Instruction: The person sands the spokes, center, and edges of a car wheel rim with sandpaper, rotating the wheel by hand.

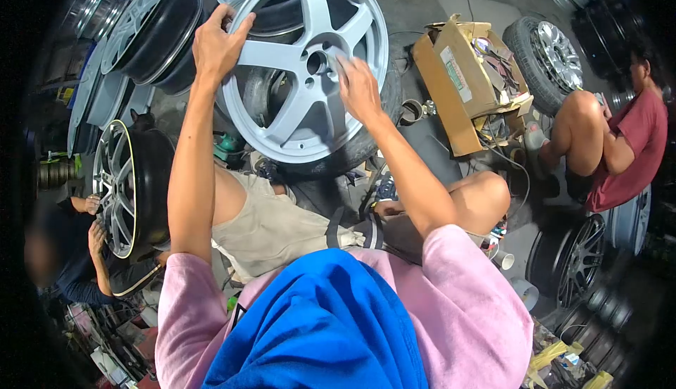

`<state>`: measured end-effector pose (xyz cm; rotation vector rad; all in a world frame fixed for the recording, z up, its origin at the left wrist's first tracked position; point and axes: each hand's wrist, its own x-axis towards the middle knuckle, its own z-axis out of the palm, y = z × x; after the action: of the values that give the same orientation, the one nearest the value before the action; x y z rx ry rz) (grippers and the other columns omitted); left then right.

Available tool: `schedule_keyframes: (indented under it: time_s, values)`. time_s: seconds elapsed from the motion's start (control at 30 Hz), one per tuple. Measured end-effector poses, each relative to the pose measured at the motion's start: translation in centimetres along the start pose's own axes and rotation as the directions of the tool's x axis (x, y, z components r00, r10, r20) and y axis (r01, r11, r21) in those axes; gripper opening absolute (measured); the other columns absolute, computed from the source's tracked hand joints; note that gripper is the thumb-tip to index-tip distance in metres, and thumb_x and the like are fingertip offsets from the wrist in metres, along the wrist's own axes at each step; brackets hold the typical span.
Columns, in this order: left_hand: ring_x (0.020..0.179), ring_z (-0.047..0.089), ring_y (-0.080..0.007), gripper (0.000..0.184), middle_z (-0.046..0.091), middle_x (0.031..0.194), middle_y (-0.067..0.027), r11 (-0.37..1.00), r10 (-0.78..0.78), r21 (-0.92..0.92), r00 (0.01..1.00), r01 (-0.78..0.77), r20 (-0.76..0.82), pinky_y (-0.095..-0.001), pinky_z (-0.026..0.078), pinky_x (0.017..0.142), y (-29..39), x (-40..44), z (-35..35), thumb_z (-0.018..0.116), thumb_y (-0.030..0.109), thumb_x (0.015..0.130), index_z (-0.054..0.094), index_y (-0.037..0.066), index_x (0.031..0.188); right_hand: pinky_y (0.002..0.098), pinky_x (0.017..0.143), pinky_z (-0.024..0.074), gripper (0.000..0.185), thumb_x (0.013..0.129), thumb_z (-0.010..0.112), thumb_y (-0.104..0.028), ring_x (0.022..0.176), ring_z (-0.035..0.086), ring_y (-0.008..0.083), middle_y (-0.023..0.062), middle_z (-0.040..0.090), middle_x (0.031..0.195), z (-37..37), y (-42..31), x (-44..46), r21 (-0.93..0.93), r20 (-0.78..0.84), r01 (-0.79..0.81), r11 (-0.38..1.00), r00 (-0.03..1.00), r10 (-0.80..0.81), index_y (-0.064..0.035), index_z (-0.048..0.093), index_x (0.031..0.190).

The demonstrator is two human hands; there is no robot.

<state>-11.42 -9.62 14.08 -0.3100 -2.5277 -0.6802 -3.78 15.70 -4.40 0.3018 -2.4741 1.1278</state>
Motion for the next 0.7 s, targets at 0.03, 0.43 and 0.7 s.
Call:
schedule_keyframes:
  time_s: [0.03, 0.43, 0.7]
  values:
    - [0.086, 0.071, -0.0434, 0.045, 0.074, 0.088, -0.0201, 0.999, -0.038, 0.012, 0.999, 0.038, 0.001, -0.0499, 0.053, 0.074, -0.4, 0.2, -0.1, 0.08, 0.045, 0.088, 0.069, 0.004, 0.103, 0.048, 0.088, 0.0514, 0.034, 0.1, 0.063, -0.008, 0.098, 0.061, 0.039, 0.0188, 0.061, 0.104, 0.4, -0.9, 1.5, 0.003, -0.104, 0.023, 1.0, 0.994, -0.023, -0.0034, 0.069, 0.133]
    - [0.067, 0.059, -0.0252, 0.048, 0.063, 0.071, -0.0088, 0.986, -0.137, -0.094, 0.991, 0.137, 0.003, -0.0398, 0.048, 0.068, -6.1, 2.3, -0.3, 0.083, 0.048, 0.086, 0.072, 0.002, 0.095, 0.0393, 0.1, 0.0467, 0.046, 0.087, 0.07, -0.011, 0.116, 0.057, 0.0274, 0.0063, 0.061, 0.127, -1.4, 1.5, 3.2, -0.391, 0.465, 0.553, 0.735, 0.808, -0.361, -0.0075, 0.07, 0.133]
    - [0.07, 0.061, -0.0285, 0.05, 0.065, 0.074, -0.0105, 0.986, -0.125, -0.111, 0.992, 0.123, -0.008, -0.0414, 0.049, 0.069, -6.7, 1.9, -0.1, 0.082, 0.051, 0.087, 0.073, 0.003, 0.099, 0.037, 0.1, 0.0471, 0.052, 0.089, 0.063, -0.011, 0.129, 0.055, 0.0234, 0.0037, 0.054, 0.148, 0.3, 0.7, 8.8, -0.542, 0.373, 0.676, 0.5, 0.726, -0.577, -0.0105, 0.066, 0.141]
